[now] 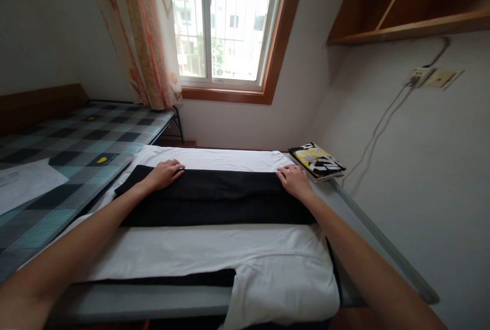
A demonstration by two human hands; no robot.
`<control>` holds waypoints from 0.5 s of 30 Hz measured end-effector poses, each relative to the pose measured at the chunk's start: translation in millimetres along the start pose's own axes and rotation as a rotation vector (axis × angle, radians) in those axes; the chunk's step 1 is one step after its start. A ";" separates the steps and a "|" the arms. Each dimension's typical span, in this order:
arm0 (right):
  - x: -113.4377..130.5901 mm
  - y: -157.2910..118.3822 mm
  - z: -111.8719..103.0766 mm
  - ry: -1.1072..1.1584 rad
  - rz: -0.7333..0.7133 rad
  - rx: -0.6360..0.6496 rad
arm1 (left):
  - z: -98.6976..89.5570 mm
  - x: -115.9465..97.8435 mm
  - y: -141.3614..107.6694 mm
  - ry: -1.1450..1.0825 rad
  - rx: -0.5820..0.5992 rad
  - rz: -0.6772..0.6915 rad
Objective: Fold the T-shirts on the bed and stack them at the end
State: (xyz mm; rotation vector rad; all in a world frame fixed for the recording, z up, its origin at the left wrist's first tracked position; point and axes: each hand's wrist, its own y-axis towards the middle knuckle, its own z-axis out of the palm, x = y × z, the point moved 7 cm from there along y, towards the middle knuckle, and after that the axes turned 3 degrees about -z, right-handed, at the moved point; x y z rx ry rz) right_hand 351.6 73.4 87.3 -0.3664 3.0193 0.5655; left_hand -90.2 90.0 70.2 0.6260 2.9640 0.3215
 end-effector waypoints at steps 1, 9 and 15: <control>-2.3 3.1 7.7 -0.011 0.000 0.041 | -0.6 10.6 -3.9 0.016 0.006 -0.008; -56.3 14.6 53.3 0.049 0.088 0.203 | -10.9 69.1 -22.2 0.072 0.064 -0.159; -75.0 9.3 47.6 0.251 0.075 0.032 | -20.9 76.0 -33.9 -0.029 0.015 -0.135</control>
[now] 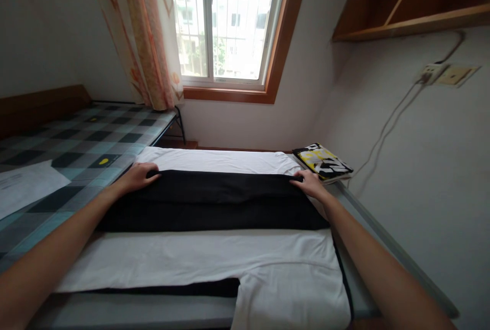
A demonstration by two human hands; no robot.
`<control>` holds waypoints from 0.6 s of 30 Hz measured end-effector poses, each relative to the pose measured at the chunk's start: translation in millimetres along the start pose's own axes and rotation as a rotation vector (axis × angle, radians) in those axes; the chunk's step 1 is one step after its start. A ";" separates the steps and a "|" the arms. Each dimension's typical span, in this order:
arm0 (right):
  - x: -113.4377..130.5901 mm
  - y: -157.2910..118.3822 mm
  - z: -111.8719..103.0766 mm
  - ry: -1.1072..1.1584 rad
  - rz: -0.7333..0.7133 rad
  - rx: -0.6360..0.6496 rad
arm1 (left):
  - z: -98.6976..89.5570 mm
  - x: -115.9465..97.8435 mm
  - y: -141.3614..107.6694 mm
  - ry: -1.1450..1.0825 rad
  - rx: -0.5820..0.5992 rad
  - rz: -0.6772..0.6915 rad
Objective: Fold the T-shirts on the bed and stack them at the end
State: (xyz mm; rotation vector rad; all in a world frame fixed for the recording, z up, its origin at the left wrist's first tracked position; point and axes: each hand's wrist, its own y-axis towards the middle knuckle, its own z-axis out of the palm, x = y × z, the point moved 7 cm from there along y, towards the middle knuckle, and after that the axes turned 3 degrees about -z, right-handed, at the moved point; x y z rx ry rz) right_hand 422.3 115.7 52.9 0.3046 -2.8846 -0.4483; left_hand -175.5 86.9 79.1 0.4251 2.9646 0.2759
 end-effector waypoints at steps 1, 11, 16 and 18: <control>1.2 -1.9 -2.7 0.022 -0.021 -0.038 | -1.5 0.2 -2.6 -0.016 -0.018 -0.009; 3.4 3.8 -10.0 0.279 0.025 -0.156 | 2.8 14.2 4.7 0.032 -0.087 -0.072; 0.7 44.8 -18.7 0.267 0.065 -0.212 | -3.9 24.5 29.6 0.071 -0.156 -0.112; 2.0 64.8 -20.2 0.236 0.088 -0.216 | -7.3 24.9 43.7 0.088 -0.186 -0.141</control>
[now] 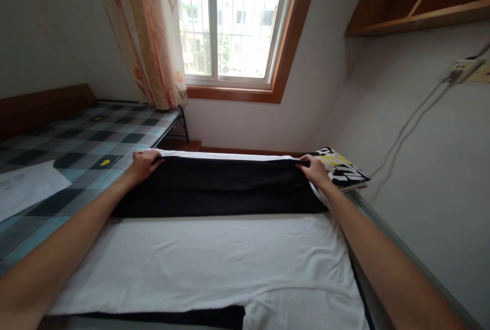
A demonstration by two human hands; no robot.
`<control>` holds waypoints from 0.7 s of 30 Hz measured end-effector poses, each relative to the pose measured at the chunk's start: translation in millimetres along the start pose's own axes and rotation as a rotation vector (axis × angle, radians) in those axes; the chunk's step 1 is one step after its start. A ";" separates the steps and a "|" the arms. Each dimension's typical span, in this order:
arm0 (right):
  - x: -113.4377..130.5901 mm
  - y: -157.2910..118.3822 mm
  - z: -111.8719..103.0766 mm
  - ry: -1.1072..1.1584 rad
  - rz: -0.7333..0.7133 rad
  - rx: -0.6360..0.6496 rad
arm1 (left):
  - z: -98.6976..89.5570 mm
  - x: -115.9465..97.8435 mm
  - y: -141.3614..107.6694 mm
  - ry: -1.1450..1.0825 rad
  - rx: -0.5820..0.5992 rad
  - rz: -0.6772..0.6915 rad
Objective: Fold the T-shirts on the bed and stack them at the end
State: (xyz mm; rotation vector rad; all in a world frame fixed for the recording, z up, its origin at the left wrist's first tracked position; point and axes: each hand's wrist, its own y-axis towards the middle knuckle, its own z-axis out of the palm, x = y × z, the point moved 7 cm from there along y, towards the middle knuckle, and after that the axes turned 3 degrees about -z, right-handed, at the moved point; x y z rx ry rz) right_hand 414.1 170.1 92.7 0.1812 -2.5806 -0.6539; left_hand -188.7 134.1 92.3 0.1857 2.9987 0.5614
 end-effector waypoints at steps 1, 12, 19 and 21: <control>1.4 8.3 3.1 -0.031 0.017 0.007 | 1.2 -1.7 7.3 0.010 -0.005 -0.016; 41.7 -5.2 23.6 -0.460 -0.017 -0.068 | 24.7 -56.4 7.6 0.121 -0.065 -0.030; 99.0 -33.9 45.4 -0.363 -0.255 0.054 | 26.7 -106.6 -18.4 0.042 -0.099 0.036; 102.6 -43.3 62.4 -0.365 -0.235 0.217 | 39.5 -112.8 -22.3 -0.022 0.050 0.053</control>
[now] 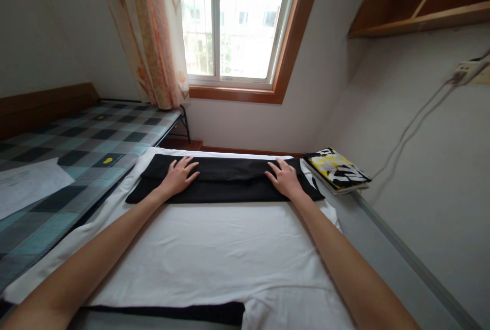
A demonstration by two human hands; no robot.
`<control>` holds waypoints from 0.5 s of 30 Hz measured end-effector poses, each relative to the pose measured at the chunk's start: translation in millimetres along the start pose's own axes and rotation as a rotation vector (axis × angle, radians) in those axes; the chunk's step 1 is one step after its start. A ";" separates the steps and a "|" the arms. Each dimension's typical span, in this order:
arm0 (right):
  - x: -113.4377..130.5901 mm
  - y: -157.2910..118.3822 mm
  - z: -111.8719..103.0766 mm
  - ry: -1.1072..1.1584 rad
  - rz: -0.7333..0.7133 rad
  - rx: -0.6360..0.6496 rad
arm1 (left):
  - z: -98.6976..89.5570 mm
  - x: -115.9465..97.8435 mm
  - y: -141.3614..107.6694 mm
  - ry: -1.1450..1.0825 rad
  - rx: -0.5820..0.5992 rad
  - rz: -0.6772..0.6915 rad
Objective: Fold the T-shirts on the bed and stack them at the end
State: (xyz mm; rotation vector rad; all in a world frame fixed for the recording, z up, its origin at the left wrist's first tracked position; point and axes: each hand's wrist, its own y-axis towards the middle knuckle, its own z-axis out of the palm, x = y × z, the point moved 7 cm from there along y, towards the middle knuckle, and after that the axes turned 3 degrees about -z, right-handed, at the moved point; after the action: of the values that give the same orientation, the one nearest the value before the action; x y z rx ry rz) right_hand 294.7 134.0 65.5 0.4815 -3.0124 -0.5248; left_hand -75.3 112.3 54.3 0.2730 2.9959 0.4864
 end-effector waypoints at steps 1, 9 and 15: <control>2.8 -2.8 7.5 0.004 0.011 0.078 | 5.7 -1.3 -1.9 -0.031 0.071 0.001; -16.7 -21.4 20.3 0.006 0.061 0.251 | 6.8 4.5 -12.9 -0.114 0.144 0.028; -56.3 -29.1 11.3 -0.002 0.116 0.104 | -7.1 -3.8 -14.2 -0.225 -0.026 0.232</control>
State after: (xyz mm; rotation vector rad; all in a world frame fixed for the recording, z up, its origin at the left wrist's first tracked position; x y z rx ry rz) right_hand 355.7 129.0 45.6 0.3090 -3.0578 -0.3624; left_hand -74.7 96.2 56.8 0.6323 2.7505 0.4781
